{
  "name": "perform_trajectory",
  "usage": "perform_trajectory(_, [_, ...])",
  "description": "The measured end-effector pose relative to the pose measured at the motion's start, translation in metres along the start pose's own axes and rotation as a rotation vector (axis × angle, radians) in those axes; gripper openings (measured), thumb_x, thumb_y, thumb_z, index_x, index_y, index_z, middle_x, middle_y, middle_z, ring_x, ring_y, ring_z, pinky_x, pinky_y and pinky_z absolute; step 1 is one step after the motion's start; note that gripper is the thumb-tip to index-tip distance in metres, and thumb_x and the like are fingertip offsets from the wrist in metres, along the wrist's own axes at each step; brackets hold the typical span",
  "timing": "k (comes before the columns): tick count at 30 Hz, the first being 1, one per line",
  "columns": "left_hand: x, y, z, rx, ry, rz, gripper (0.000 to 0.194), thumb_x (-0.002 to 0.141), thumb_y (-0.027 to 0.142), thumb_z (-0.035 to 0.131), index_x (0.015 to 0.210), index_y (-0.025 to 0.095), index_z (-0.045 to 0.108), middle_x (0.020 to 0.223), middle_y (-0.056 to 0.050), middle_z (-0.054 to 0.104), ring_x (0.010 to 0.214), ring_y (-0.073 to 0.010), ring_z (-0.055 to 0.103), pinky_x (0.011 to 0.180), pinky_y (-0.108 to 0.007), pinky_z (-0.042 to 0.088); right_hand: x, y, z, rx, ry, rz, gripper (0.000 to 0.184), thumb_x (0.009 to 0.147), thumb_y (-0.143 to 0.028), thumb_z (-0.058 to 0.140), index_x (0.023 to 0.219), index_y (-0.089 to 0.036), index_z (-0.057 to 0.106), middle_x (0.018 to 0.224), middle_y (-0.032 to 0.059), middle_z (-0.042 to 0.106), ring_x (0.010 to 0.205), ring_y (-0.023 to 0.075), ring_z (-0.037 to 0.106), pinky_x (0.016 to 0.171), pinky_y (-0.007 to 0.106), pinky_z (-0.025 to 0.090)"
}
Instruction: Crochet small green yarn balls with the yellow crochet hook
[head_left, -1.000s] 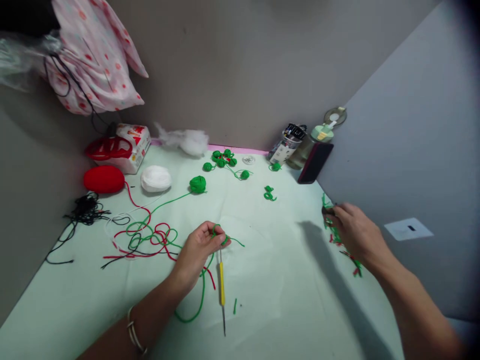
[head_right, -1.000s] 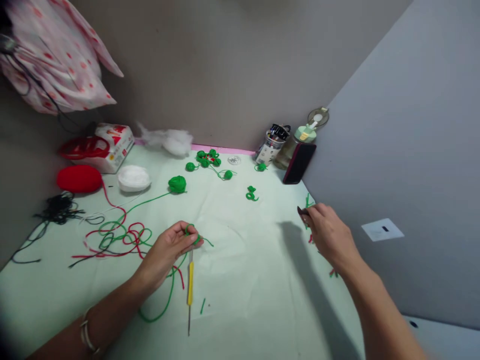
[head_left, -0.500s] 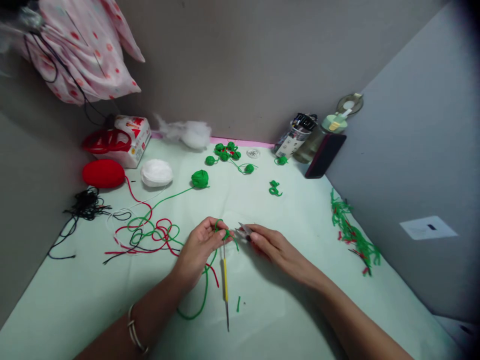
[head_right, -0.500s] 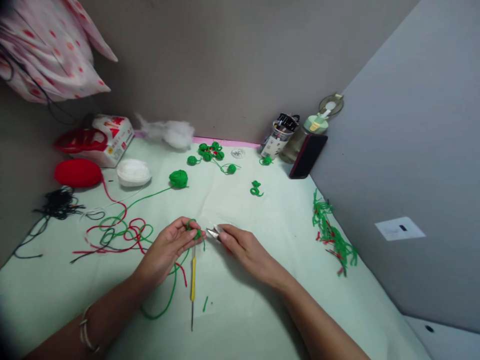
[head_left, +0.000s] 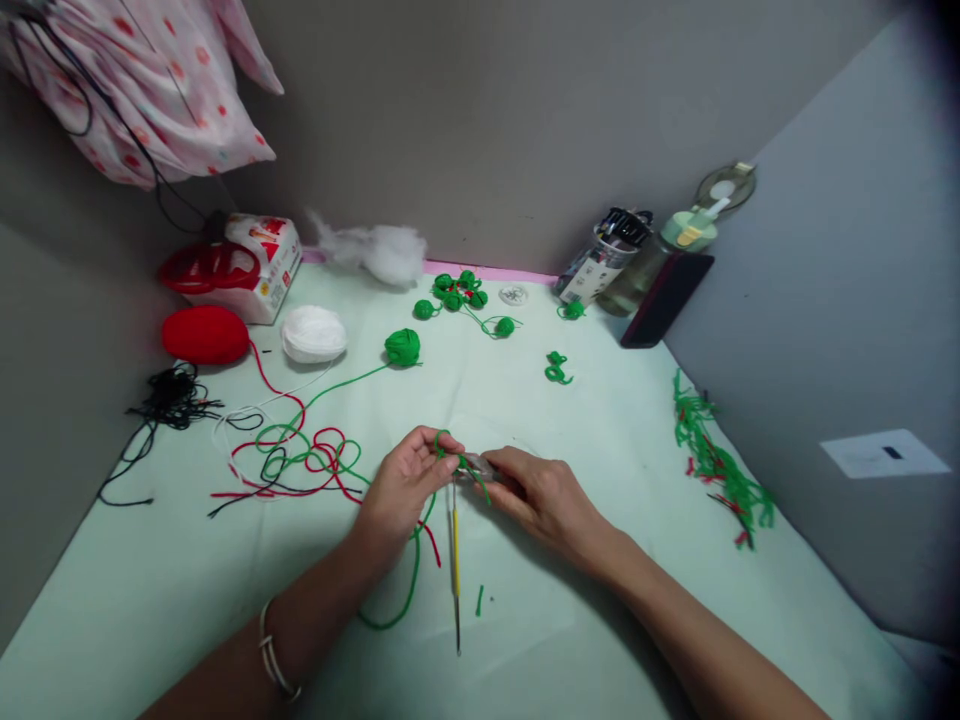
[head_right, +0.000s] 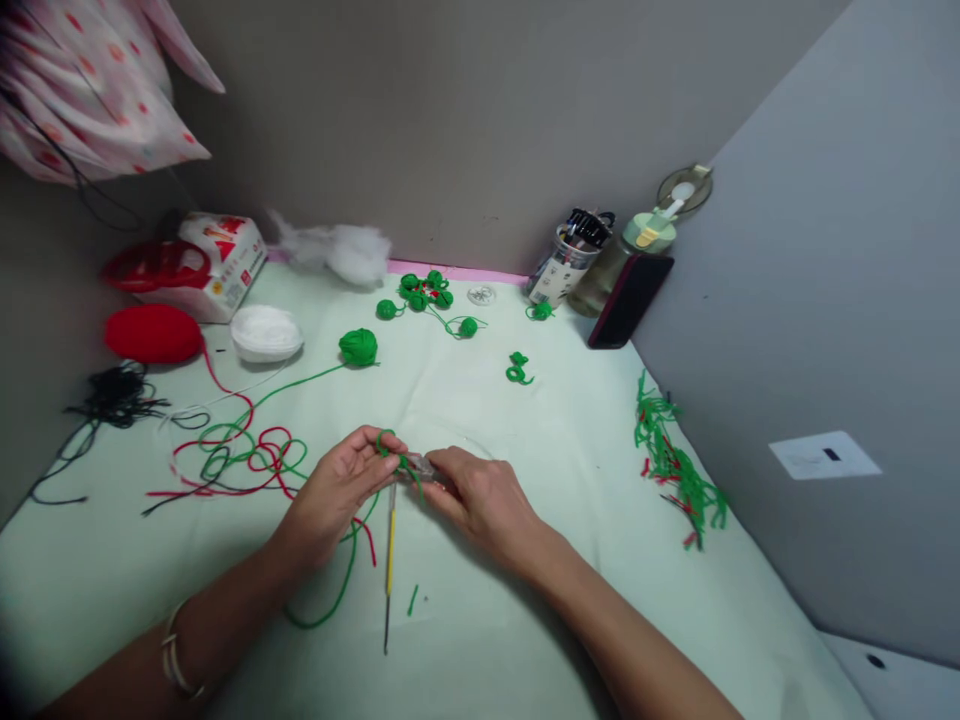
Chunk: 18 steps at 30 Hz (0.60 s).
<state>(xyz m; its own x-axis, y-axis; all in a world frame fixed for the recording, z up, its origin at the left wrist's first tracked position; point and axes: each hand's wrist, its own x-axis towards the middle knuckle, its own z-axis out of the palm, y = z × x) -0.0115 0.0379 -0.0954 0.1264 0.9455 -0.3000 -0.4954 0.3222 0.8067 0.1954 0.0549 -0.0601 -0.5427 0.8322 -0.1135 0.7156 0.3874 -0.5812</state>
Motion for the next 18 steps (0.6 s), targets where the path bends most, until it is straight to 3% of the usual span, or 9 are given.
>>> perform_trajectory(9, [0.001,0.001,0.001,-0.012,-0.021,0.0,0.036,0.073,0.035,0.096,0.09,0.019,0.068,0.094,-0.004,0.08,0.092,-0.0206,0.077,0.092,-0.036,0.057,0.0,-0.002,0.008,-0.029,0.069,-0.068,0.038,0.109,-0.044,0.045,0.095,-0.02,0.07,0.076,0.0021,0.069,0.062,0.0146,0.058,0.06,0.026,0.039])
perform_trajectory(12, [0.0,0.002,0.002,-0.015,-0.016,-0.009,0.034,0.074,0.034,0.095,0.089,0.018,0.069,0.093,-0.005,0.08,0.093,-0.0215,0.078,0.098,-0.038,0.056,-0.002,0.001,-0.001,0.006,0.121,0.011,0.038,0.109,-0.045,0.046,0.094,-0.02,0.07,0.072,0.0016,0.068,0.06,0.0151,0.058,0.059,0.026,0.043])
perform_trajectory(15, [-0.001,0.002,0.002,-0.024,-0.005,-0.014,0.033,0.075,0.032,0.095,0.089,0.018,0.069,0.093,-0.004,0.079,0.098,-0.0232,0.079,0.102,-0.04,0.055,-0.007,0.017,-0.015,-0.105,0.248,0.153,0.037,0.107,-0.048,0.049,0.109,-0.018,0.071,0.075,0.0039,0.071,0.061,0.0182,0.061,0.058,0.029,0.046])
perform_trajectory(18, [-0.001,0.002,0.002,-0.034,0.003,-0.013,0.031,0.075,0.031,0.095,0.089,0.018,0.07,0.095,-0.003,0.078,0.101,-0.0244,0.079,0.102,-0.04,0.055,-0.014,0.032,-0.022,-0.441,0.459,0.095,0.041,0.106,-0.045,0.051,0.13,-0.016,0.066,0.101,0.015,0.076,0.08,0.0266,0.068,0.072,0.038,0.053])
